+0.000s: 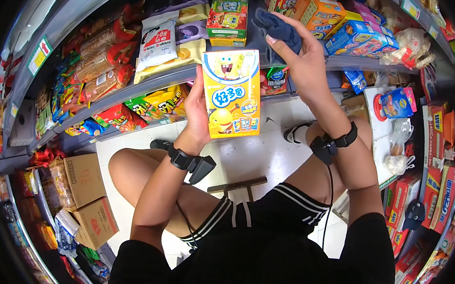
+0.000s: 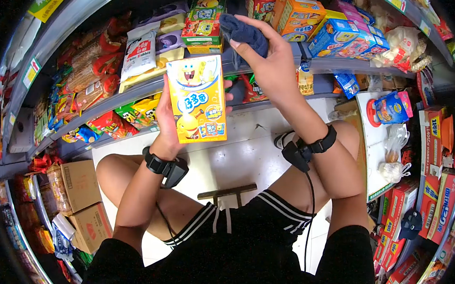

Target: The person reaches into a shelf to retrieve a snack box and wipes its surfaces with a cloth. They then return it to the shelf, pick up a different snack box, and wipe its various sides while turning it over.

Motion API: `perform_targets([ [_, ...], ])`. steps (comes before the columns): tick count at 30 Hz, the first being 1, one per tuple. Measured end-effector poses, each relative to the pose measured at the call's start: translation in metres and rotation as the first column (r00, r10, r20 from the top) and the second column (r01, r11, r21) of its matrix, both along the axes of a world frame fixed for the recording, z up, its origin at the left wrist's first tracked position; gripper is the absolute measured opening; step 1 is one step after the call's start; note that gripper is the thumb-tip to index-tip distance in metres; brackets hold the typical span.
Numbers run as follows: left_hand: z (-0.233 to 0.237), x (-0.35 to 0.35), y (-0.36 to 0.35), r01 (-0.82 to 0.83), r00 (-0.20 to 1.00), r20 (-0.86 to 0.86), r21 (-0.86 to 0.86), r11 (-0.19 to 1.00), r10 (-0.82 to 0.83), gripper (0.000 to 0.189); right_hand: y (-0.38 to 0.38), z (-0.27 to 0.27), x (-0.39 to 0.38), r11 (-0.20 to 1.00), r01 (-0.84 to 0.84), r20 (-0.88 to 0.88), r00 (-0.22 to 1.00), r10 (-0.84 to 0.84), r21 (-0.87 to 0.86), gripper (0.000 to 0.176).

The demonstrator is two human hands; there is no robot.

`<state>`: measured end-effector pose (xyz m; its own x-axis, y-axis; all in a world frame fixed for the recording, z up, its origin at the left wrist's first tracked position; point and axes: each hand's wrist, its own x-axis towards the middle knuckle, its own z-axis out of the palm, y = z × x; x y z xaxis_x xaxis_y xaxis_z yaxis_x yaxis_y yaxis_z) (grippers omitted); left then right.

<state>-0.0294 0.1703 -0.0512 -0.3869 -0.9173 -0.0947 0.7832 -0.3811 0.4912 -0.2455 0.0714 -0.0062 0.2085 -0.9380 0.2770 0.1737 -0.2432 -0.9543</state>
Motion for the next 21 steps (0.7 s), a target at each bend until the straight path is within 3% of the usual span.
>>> perform_targets([
  [4,0.000,-0.002,0.005,-0.050,0.998,0.021,-0.029,0.998,0.051,0.105,0.014,-0.002,0.009,0.995,-0.071,-0.013,0.997,0.071,-0.068,0.047],
  [7,-0.002,0.001,0.006,-0.073,0.996,0.043,-0.046,0.996,0.075,0.107,0.023,-0.005,0.014,0.993,-0.119,0.003,0.993,0.119,-0.024,0.048],
  [12,-0.003,0.003,0.009,-0.143,0.984,0.104,-0.005,0.990,0.142,0.111,0.026,-0.005,0.015,0.990,-0.111,-0.028,0.994,0.109,-0.084,0.049],
  [21,0.011,0.001,0.022,-0.114,0.993,0.038,-0.037,0.993,0.115,0.116,0.035,0.007,0.015,0.983,-0.127,-0.007,0.992,0.128,-0.129,0.053],
])
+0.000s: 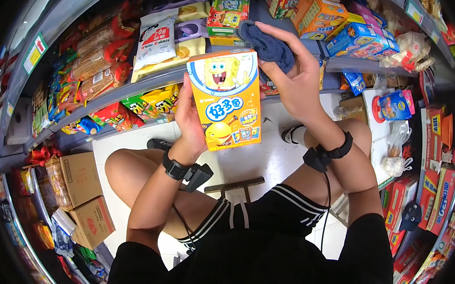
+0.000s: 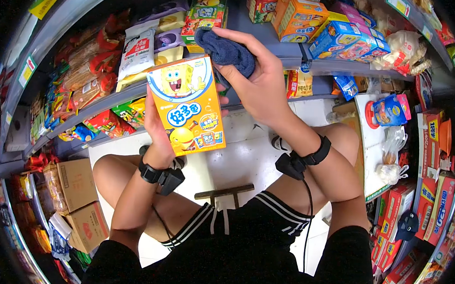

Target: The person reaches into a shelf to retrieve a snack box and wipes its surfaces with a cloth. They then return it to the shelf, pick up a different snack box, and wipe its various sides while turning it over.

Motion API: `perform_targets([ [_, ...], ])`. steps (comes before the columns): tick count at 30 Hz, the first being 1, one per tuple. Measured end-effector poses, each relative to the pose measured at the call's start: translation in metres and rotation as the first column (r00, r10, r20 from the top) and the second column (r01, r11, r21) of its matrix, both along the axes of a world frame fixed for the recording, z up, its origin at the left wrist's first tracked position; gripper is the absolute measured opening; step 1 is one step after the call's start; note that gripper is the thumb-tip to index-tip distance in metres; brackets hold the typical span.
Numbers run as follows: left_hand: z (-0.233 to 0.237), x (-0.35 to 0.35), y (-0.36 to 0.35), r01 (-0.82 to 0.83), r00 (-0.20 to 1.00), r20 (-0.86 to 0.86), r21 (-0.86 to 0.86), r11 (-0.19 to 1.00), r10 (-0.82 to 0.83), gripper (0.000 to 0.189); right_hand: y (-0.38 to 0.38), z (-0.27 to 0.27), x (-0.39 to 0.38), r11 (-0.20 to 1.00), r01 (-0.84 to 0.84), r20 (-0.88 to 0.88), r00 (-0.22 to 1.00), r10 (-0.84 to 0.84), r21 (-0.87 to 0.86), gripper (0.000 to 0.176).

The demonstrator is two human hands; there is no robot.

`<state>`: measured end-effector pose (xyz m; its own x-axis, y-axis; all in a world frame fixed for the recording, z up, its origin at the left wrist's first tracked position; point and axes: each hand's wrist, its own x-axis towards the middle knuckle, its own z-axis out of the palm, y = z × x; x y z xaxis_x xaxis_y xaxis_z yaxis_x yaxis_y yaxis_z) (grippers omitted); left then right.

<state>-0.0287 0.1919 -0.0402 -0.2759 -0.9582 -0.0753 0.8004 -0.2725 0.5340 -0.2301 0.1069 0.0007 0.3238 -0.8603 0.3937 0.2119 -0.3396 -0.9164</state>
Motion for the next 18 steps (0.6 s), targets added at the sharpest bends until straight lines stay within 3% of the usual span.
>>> perform_targets([
  [6,0.015,-0.001,0.008,0.041,0.998,-0.048,-0.030,0.999,-0.043,0.115,0.004,0.005,-0.001,1.000,0.019,-0.010,1.000,-0.019,-0.012,0.052],
  [10,0.022,0.000,0.011,0.046,0.997,-0.072,0.057,0.997,-0.042,0.115,0.003,0.004,-0.001,0.998,-0.014,0.006,1.000,0.014,0.068,0.052],
  [12,0.017,0.002,0.009,0.100,0.974,-0.209,0.062,0.993,-0.086,0.115,0.002,0.004,-0.001,0.996,-0.015,0.000,1.000,0.015,0.091,0.051],
  [15,0.014,0.000,0.007,0.125,0.958,-0.265,0.032,0.992,-0.112,0.116,0.002,0.004,-0.001,0.994,-0.005,-0.009,1.000,0.006,0.112,0.050],
  [18,0.020,-0.003,0.010,0.082,0.990,-0.118,0.075,0.994,-0.073,0.116,0.002,0.002,-0.002,0.981,-0.052,0.013,0.999,0.050,0.189,0.050],
])
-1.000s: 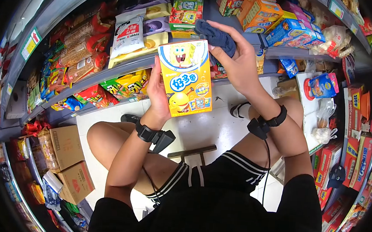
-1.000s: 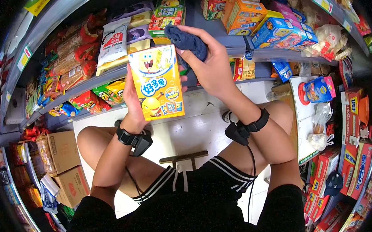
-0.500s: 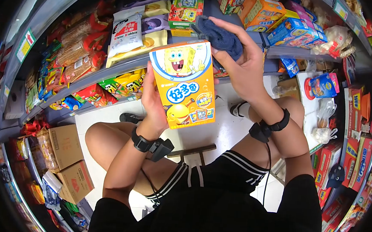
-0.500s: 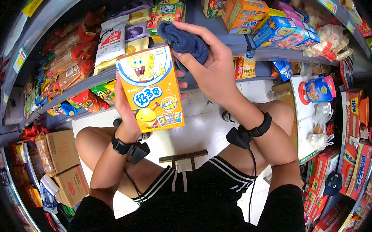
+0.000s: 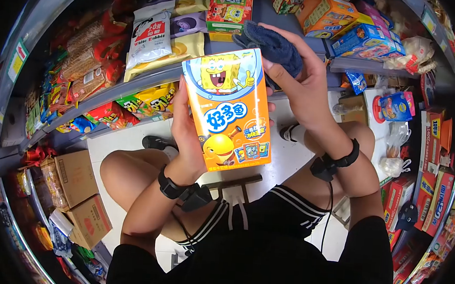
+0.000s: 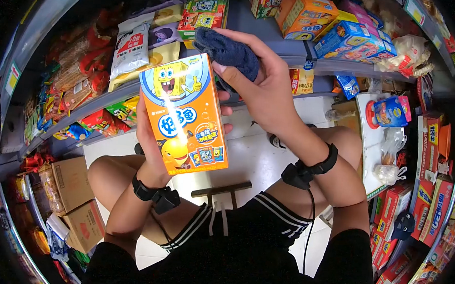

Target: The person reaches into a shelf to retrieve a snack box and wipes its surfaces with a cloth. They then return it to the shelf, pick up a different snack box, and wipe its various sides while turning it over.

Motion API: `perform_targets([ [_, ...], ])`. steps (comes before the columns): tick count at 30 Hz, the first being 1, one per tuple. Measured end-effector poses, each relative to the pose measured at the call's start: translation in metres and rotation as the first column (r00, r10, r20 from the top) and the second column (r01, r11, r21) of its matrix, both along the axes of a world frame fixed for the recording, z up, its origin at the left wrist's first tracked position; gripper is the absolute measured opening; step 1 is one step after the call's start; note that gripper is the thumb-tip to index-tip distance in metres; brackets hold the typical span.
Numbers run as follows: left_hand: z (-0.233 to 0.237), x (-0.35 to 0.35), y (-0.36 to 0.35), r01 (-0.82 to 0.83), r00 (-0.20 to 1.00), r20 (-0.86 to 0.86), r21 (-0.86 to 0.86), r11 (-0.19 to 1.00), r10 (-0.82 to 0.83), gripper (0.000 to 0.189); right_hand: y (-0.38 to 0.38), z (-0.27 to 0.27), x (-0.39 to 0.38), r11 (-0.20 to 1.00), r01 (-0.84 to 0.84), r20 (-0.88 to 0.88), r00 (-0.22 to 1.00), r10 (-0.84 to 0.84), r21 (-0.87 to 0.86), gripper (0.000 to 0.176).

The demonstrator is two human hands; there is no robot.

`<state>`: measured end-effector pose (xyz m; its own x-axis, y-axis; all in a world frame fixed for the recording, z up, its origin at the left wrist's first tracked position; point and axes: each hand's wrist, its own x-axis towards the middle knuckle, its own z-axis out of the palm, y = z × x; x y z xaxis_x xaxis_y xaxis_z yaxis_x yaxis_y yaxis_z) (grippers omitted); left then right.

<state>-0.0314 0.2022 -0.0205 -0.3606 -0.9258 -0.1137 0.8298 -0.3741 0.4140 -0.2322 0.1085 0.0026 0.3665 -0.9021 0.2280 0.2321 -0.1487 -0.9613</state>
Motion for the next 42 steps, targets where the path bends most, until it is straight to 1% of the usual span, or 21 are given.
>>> perform_targets([
  [4,-0.002,0.000,0.002,0.004,0.999,-0.047,0.011,1.000,-0.003,0.117,0.001,0.002,-0.001,1.000,-0.005,-0.003,1.000,0.005,0.002,0.050],
  [6,-0.007,0.000,0.002,0.014,0.981,-0.191,-0.044,0.999,-0.023,0.118,0.002,0.003,-0.001,1.000,-0.010,0.001,1.000,0.010,0.001,0.050],
  [10,-0.001,-0.001,0.005,-0.007,0.983,-0.183,0.005,1.000,0.008,0.120,0.003,0.003,-0.001,1.000,-0.004,0.010,1.000,0.005,-0.028,0.051],
  [12,0.000,0.001,0.005,-0.012,0.996,-0.083,0.010,1.000,0.013,0.121,0.003,0.003,-0.001,1.000,-0.007,0.013,1.000,0.008,-0.029,0.051],
  [16,0.000,0.000,0.005,-0.025,0.998,-0.053,-0.004,1.000,0.025,0.122,0.002,0.002,-0.001,0.998,0.002,0.010,1.000,-0.001,-0.061,0.051],
  [18,0.002,0.001,0.005,-0.014,1.000,0.014,0.005,1.000,0.014,0.122,0.002,0.002,-0.001,0.998,0.002,0.007,1.000,-0.002,-0.068,0.051],
  [28,0.000,0.000,0.003,-0.007,0.998,-0.059,0.010,1.000,0.008,0.122,0.002,0.001,-0.002,0.997,0.007,0.009,1.000,-0.006,-0.072,0.050],
  [30,0.000,0.000,0.001,-0.002,1.000,0.014,0.019,1.000,0.002,0.121,0.002,0.000,0.000,0.997,0.016,0.004,1.000,-0.016,-0.082,0.050],
  [34,-0.005,0.000,-0.005,-0.021,0.997,0.070,0.037,0.999,0.018,0.118,0.000,-0.009,0.000,0.999,0.036,-0.003,0.999,-0.036,-0.030,0.049],
  [36,-0.006,-0.003,-0.008,-0.074,0.989,0.133,0.074,0.994,0.064,0.115,-0.001,-0.010,-0.001,1.000,0.027,-0.017,0.999,-0.027,-0.012,0.049],
  [38,-0.008,-0.003,-0.010,-0.077,0.988,0.137,0.055,0.995,0.069,0.113,0.000,-0.009,-0.001,0.999,0.031,-0.037,0.999,-0.029,0.044,0.048],
  [41,-0.009,-0.002,-0.013,-0.057,0.987,0.151,0.039,0.998,0.051,0.112,0.000,-0.010,0.001,0.998,0.055,-0.025,0.998,-0.054,0.017,0.048],
  [42,-0.008,-0.001,-0.013,-0.048,0.989,0.139,0.058,0.997,0.040,0.110,0.000,-0.012,0.001,0.998,0.060,-0.022,0.998,-0.059,0.019,0.048],
])
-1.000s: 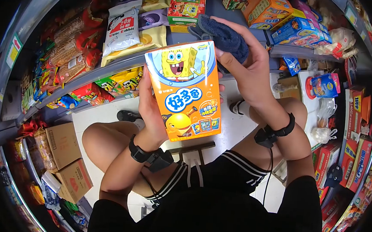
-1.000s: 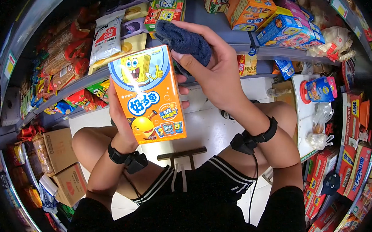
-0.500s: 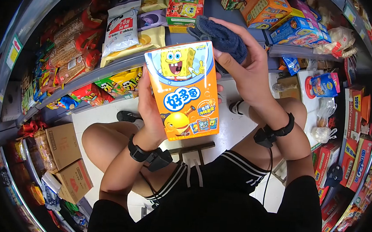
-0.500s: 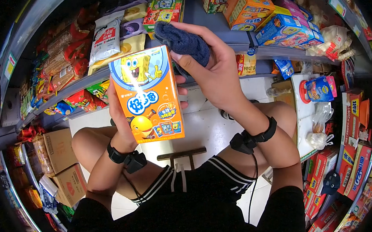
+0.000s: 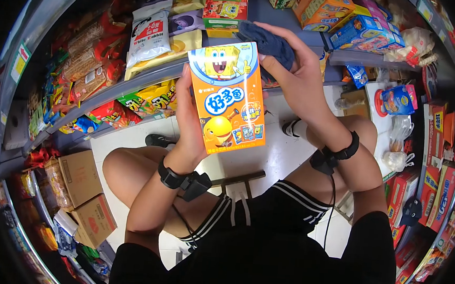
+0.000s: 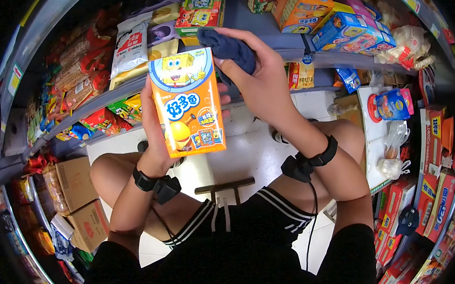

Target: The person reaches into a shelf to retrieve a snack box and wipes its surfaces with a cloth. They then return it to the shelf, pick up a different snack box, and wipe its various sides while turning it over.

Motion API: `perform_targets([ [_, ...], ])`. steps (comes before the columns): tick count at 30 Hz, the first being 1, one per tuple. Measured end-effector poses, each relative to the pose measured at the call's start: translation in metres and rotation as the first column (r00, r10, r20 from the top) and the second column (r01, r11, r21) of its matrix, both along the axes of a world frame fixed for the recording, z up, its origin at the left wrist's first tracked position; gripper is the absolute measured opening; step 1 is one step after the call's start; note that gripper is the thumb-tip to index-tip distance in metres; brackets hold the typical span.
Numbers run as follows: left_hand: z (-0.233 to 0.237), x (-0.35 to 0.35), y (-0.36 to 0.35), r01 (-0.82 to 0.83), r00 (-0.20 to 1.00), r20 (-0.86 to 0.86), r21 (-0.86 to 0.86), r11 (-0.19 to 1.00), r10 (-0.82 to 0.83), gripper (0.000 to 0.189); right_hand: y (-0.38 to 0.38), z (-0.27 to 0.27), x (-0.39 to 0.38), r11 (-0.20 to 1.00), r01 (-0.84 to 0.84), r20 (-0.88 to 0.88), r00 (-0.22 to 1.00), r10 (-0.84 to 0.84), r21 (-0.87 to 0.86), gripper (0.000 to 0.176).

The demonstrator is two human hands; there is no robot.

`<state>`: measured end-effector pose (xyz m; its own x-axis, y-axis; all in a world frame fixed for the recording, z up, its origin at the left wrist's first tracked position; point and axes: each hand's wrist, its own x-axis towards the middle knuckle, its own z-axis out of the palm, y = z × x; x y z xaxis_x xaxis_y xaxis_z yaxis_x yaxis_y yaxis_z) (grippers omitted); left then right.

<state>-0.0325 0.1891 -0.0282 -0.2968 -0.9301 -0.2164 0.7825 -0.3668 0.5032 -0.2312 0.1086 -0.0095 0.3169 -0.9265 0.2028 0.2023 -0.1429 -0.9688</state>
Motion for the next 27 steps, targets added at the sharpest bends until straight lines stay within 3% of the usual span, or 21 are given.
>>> perform_targets([
  [2,0.000,0.002,-0.001,0.014,1.000,-0.010,0.021,1.000,-0.014,0.109,-0.001,-0.004,0.000,1.000,-0.003,-0.007,1.000,0.004,0.022,0.046],
  [4,-0.006,0.005,-0.003,0.079,0.979,-0.188,-0.012,0.997,-0.080,0.106,-0.004,-0.010,-0.002,1.000,-0.005,-0.024,1.000,0.006,0.016,0.046],
  [6,-0.008,0.005,-0.003,0.092,0.974,-0.205,-0.034,0.995,-0.097,0.104,-0.005,-0.012,-0.003,1.000,-0.011,-0.043,0.999,0.011,0.009,0.045],
  [9,-0.006,0.004,-0.002,0.085,0.980,-0.178,-0.021,0.996,-0.087,0.104,-0.006,-0.012,-0.002,1.000,-0.008,-0.056,0.998,0.009,0.019,0.044],
  [11,0.000,0.002,-0.001,0.043,0.999,0.033,-0.036,0.998,-0.042,0.104,-0.007,-0.014,-0.001,1.000,-0.003,-0.042,0.999,0.003,-0.012,0.043],
  [16,0.005,0.003,0.001,0.037,0.999,0.020,-0.028,0.999,-0.037,0.104,-0.004,-0.008,0.001,1.000,0.001,0.001,1.000,-0.001,-0.011,0.042],
  [19,0.008,0.002,0.001,0.035,0.999,0.019,-0.055,0.998,-0.034,0.106,-0.006,-0.007,0.001,0.994,0.042,0.022,0.999,-0.040,-0.100,0.044],
  [21,0.010,-0.002,0.003,-0.047,0.987,0.155,-0.020,0.999,0.049,0.108,-0.007,-0.003,-0.001,0.985,0.058,0.072,0.996,-0.046,-0.163,0.047],
  [27,0.019,-0.001,0.011,0.035,0.997,0.069,-0.060,0.998,-0.031,0.114,-0.003,0.004,-0.004,0.962,0.044,0.124,0.992,-0.011,-0.271,0.050],
])
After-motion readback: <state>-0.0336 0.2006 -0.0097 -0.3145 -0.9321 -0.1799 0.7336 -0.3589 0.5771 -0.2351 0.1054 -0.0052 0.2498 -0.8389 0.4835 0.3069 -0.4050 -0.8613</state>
